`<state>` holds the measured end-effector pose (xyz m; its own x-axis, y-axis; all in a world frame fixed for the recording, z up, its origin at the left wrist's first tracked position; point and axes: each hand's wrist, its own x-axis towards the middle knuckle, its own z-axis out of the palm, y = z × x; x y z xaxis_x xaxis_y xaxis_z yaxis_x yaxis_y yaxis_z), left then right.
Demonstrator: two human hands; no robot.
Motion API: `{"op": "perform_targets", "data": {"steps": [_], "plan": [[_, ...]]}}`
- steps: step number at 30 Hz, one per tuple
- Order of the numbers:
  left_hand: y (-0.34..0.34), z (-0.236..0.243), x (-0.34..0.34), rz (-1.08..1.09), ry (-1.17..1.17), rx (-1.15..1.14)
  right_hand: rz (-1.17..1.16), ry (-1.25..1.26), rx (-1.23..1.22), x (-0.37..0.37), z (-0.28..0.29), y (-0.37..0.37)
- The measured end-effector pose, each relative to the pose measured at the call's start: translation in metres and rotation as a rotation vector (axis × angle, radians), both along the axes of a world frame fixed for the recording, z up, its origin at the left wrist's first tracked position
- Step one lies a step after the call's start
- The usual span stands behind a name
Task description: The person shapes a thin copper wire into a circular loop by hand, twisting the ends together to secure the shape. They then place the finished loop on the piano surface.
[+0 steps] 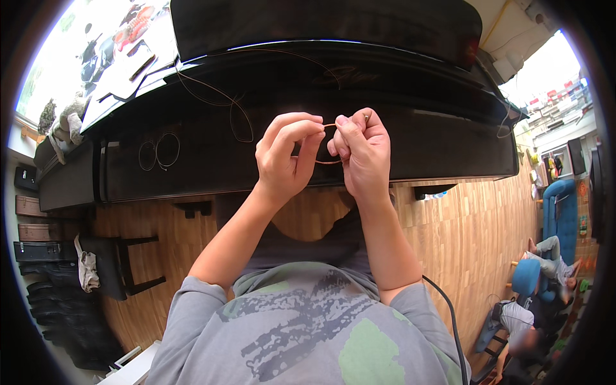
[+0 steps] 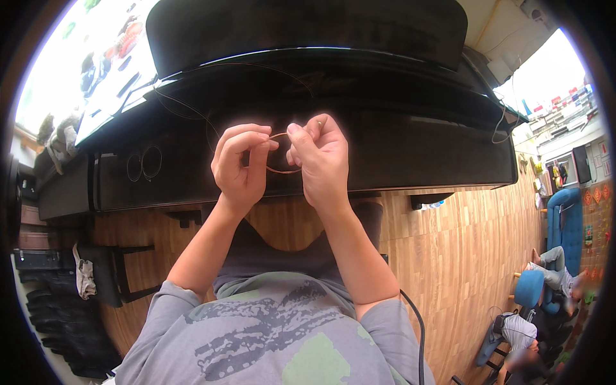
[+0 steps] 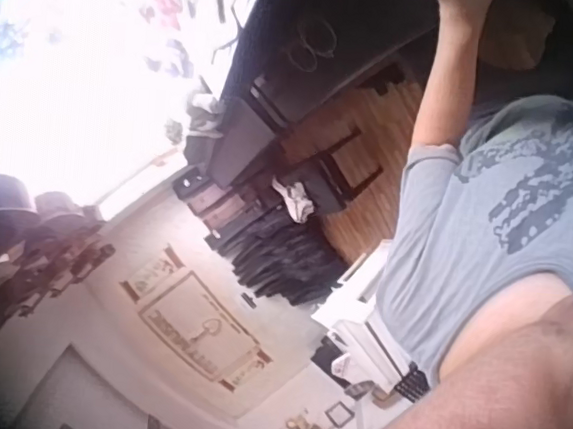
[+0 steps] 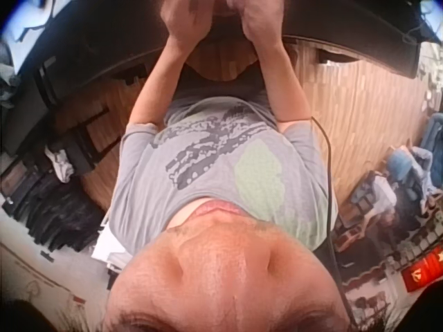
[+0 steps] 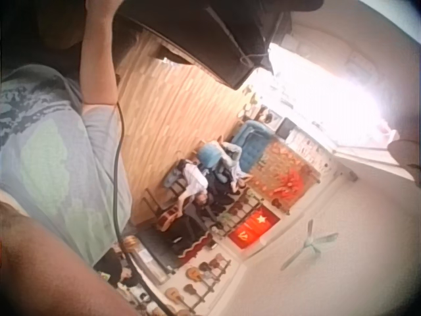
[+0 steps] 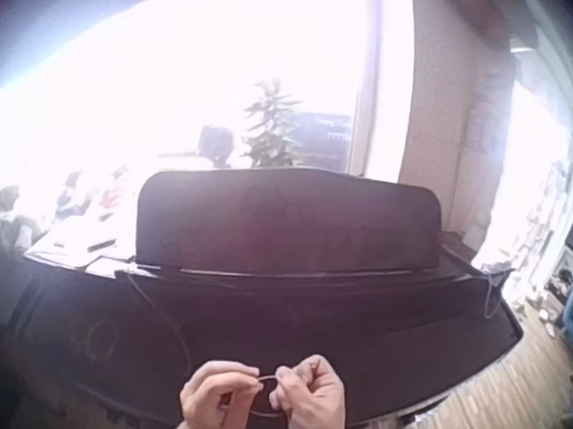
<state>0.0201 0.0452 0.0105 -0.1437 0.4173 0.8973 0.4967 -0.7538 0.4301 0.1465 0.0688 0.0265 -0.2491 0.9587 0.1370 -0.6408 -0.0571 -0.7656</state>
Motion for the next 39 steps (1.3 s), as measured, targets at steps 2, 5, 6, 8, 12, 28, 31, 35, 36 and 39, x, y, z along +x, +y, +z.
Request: {"op": "perform_targets", "data": {"steps": [2,5,6,8,12,28,31,35,36,39], "plan": [[-0.003,-0.003,0.003,-0.051,-0.118,-0.079,-0.049,-0.033,0.036,0.0,0.003,-0.002],[-0.006,-0.002,0.008,-0.164,-0.345,-0.212,-0.099,-0.066,0.044,-0.001,0.007,-0.002],[-0.008,0.001,0.009,-0.196,-0.441,-0.283,-0.089,-0.064,0.051,-0.001,0.008,-0.002],[-0.006,0.004,0.008,-0.266,-0.617,-0.384,-0.125,-0.051,0.13,-0.004,0.006,-0.004],[0.0,0.015,-0.002,-0.466,-0.885,-0.692,-0.149,-0.02,0.26,-0.005,0.002,-0.007],[-0.003,0.02,-0.021,-0.737,-0.534,-0.977,-0.113,-0.144,0.188,0.001,0.002,-0.007],[-0.003,0.017,-0.024,-0.759,-0.556,-0.996,0.095,0.006,0.014,0.007,0.005,-0.001],[-0.003,0.01,-0.016,-0.807,-0.723,-0.98,0.067,-0.05,0.049,0.003,0.001,-0.002],[-0.003,0.007,-0.012,-0.806,-0.776,-0.972,0.005,-0.112,0.108,-0.001,-0.001,-0.005],[-0.005,0.008,-0.002,-0.74,-0.889,-0.978,-0.207,-0.361,0.328,-0.009,-0.005,-0.011]]}}
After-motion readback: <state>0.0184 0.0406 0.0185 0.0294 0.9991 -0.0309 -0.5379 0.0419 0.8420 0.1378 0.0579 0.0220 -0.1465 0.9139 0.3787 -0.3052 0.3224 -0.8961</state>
